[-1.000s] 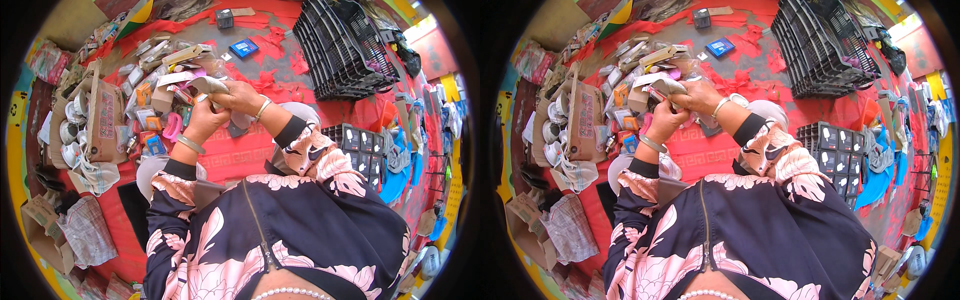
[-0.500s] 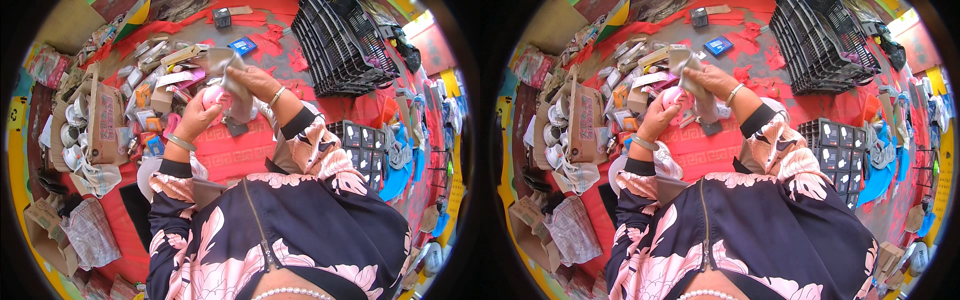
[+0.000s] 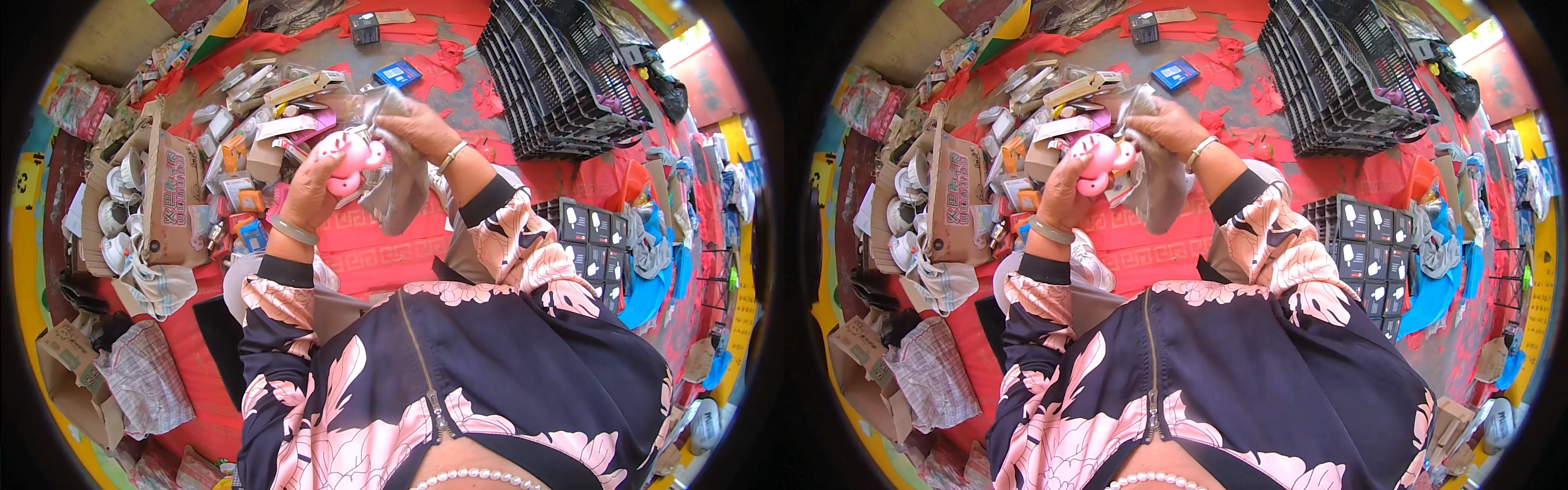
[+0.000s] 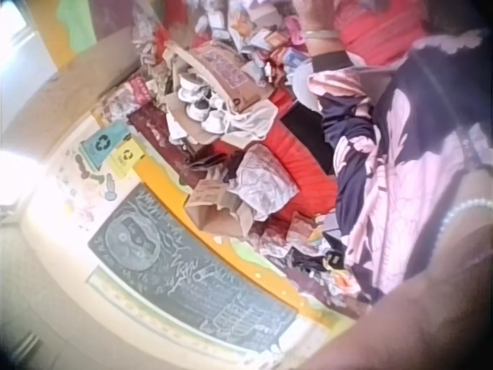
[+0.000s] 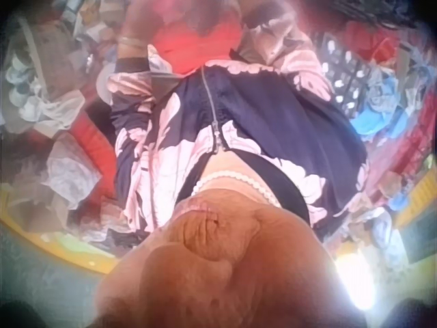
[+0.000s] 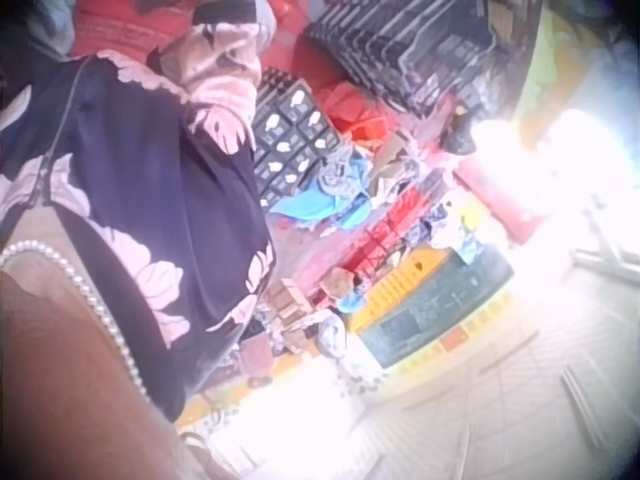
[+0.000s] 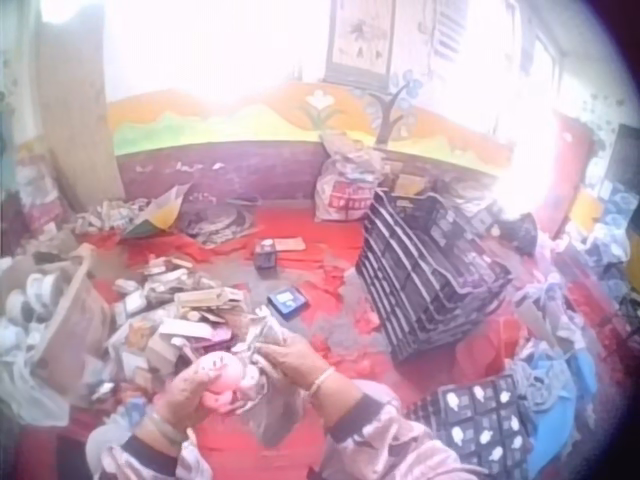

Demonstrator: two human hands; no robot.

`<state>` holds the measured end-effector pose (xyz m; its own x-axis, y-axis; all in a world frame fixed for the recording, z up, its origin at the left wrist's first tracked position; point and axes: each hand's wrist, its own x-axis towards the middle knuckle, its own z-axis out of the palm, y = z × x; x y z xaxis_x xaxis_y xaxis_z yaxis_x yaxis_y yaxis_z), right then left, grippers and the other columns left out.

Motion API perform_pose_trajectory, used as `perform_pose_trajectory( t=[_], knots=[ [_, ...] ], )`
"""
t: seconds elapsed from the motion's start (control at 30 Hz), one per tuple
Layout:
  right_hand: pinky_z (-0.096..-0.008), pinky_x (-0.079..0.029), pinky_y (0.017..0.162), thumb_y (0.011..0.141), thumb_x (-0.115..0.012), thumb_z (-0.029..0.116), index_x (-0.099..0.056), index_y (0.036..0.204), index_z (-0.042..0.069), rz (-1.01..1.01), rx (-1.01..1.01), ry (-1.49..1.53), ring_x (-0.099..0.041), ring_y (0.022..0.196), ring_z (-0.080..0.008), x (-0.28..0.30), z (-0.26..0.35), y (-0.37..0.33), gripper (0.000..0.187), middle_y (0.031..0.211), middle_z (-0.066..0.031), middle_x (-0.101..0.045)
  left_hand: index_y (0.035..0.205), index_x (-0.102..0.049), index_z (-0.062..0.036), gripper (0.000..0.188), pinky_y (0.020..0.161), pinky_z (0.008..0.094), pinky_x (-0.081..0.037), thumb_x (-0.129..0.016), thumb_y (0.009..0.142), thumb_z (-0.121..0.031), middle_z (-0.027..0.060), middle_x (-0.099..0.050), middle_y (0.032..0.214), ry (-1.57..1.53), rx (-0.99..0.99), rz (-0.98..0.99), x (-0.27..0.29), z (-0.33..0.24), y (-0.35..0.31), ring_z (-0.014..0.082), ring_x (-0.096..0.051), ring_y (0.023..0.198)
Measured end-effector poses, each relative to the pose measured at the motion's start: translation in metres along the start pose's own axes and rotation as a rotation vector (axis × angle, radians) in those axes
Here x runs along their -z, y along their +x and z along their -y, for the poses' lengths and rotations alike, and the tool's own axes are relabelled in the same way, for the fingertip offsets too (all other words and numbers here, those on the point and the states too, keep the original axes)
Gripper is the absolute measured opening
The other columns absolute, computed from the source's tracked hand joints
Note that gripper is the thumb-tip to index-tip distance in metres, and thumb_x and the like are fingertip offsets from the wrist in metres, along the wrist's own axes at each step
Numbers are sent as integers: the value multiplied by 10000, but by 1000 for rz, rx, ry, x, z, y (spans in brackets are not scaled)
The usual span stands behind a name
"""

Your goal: The person picks up various items from a pile on the floor and wipes them with a cloth by hand before placing them into a black bin.

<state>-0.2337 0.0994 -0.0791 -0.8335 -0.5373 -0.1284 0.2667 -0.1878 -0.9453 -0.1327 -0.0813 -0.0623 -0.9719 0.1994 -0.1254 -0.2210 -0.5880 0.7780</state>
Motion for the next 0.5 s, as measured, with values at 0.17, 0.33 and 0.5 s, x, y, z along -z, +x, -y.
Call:
perform_pose_trajectory(
  t=[0.17, 0.33, 0.5],
  knots=[
    [-233, -484, 649, 781, -663, 69, -606, 971, 1, -86, 146, 85, -584, 719, -91, -11, 9, -7, 210, 853, -25, -628, 1186, -423, -31, 388, 729, 292, -504, -558, 853, -176, 93, -541, 1058, -35, 11, -26, 6, -3, 0, 173, -568, 912],
    [-235, -472, 643, 759, -678, 83, -624, 913, 17, -51, 308, -47, -548, 717, -64, -29, -6, -4, 176, 820, 12, -606, 1152, -435, -37, 298, 742, 285, -497, -497, 879, -141, 74, -535, 1035, -65, 36, -22, 10, 12, 9, 156, -565, 897],
    [-293, -457, 601, 718, -673, 162, -626, 792, 31, -270, 484, -475, -590, 674, -197, -39, -24, -1, 158, 777, -99, -613, 1139, -428, -42, 272, 781, 310, -488, -477, 885, -125, 69, -527, 1010, -159, 32, -28, 7, 17, 10, 164, -554, 909]
  ],
)
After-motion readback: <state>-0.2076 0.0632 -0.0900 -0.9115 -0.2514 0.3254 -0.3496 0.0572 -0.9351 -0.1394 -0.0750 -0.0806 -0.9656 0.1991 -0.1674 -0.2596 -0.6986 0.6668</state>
